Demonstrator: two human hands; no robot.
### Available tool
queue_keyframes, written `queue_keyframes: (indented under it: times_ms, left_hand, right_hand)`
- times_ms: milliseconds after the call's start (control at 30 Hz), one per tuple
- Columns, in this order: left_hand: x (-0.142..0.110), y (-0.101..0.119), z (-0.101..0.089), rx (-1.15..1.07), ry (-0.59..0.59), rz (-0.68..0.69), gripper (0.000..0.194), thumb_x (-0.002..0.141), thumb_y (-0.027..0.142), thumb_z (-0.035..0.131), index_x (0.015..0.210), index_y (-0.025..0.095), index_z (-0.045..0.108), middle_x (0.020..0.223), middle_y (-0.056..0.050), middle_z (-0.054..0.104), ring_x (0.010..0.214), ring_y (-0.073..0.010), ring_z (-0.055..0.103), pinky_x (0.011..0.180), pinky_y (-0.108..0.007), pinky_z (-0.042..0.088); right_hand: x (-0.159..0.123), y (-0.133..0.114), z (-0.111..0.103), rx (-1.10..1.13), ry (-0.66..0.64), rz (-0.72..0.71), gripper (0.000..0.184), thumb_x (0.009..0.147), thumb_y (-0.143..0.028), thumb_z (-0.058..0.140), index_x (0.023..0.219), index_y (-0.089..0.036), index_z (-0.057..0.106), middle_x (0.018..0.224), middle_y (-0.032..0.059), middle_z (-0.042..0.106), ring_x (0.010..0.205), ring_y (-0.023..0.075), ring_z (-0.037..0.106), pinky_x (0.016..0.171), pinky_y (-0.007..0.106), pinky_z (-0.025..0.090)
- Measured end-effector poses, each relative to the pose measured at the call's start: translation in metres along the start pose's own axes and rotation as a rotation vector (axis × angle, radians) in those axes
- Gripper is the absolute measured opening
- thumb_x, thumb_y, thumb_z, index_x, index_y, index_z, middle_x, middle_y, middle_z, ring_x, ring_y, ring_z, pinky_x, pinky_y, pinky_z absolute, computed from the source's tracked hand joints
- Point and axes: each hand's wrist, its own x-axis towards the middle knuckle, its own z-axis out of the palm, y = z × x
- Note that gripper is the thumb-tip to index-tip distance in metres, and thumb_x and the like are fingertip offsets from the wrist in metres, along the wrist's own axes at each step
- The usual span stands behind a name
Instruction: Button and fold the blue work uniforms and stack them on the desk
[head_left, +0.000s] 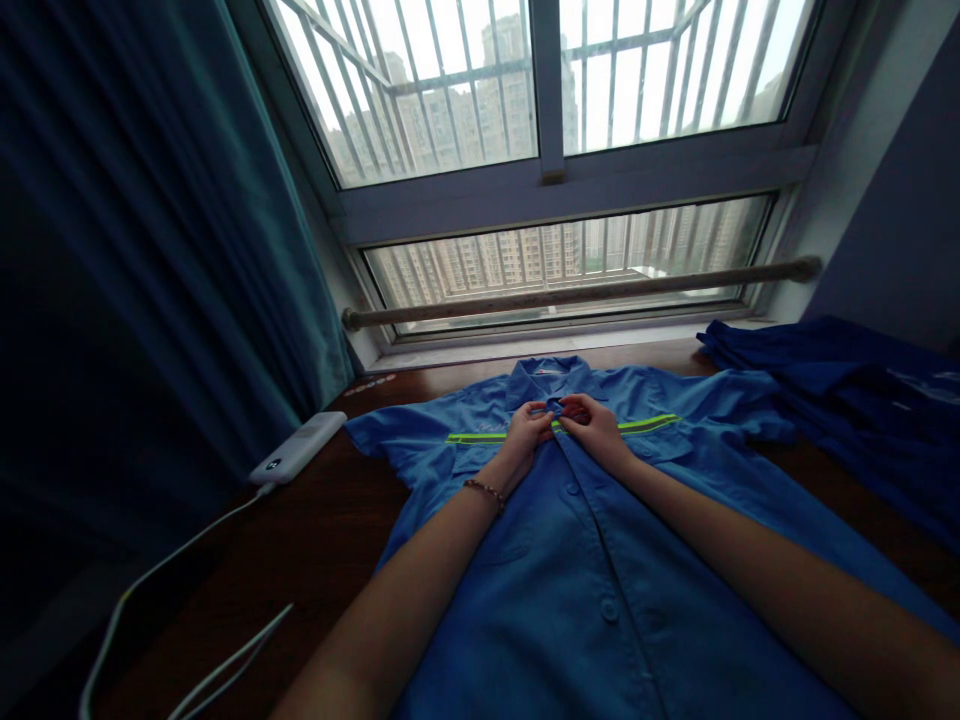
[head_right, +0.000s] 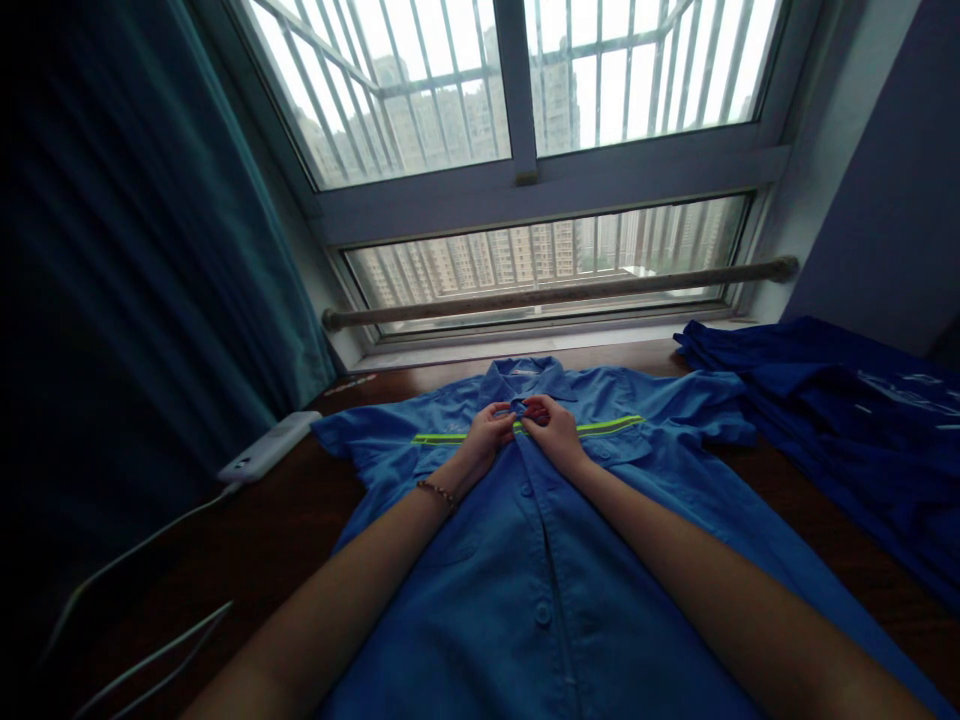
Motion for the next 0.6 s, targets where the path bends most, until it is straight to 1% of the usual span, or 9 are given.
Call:
queue_keyframes:
  times_ms: [100, 267, 433, 600]
  left_hand:
    - [-0.001, 0.001, 0.001, -0.015, 0.001, 0.01, 0.031, 0.062, 0.008, 0.066, 0.086, 0.014, 0.046, 0.063, 0.001, 0.058, 0.051, -0.0083, 0.056, 0.051, -0.019, 0.046]
    - [-0.004, 0.002, 0.002, -0.025, 0.012, 0.027, 0.033, 0.061, 0.008, 0.066, 0.086, 0.015, 0.046, 0.064, 0.001, 0.058, 0.051, -0.0083, 0.056, 0.052, -0.019, 0.046]
    - [-0.003, 0.001, 0.002, -0.057, 0.058, 0.067, 0.032, 0.061, 0.005, 0.063, 0.087, 0.015, 0.046, 0.064, 0.003, 0.055, 0.052, -0.0069, 0.055, 0.055, -0.019, 0.047]
    - [-0.001, -0.002, 0.002, 0.012, 0.034, 0.096, 0.035, 0.06, 0.012, 0.067, 0.087, 0.015, 0.047, 0.06, 0.004, 0.052, 0.05, -0.0068, 0.053, 0.053, -0.02, 0.046]
  right_hand:
    - [0.001, 0.002, 0.0, 0.048, -0.01, 0.021, 0.026, 0.066, -0.024, 0.06, 0.091, -0.016, 0.058, 0.076, 0.0015, 0.061, 0.069, 0.0134, 0.059, 0.066, 0.027, 0.049]
    - [0.001, 0.004, 0.0, 0.1, -0.014, 0.054, 0.028, 0.064, -0.026, 0.062, 0.09, -0.016, 0.058, 0.075, 0.0018, 0.062, 0.069, 0.0142, 0.06, 0.066, 0.027, 0.049]
    - [0.003, 0.008, 0.0, 0.193, 0.008, 0.188, 0.031, 0.06, -0.03, 0.067, 0.086, -0.014, 0.06, 0.078, 0.0049, 0.065, 0.073, 0.0166, 0.062, 0.07, 0.03, 0.05]
    - [0.006, 0.014, -0.001, 0.328, -0.001, 0.299, 0.033, 0.054, -0.027, 0.07, 0.082, -0.013, 0.061, 0.075, 0.0046, 0.066, 0.075, 0.0178, 0.063, 0.074, 0.032, 0.049]
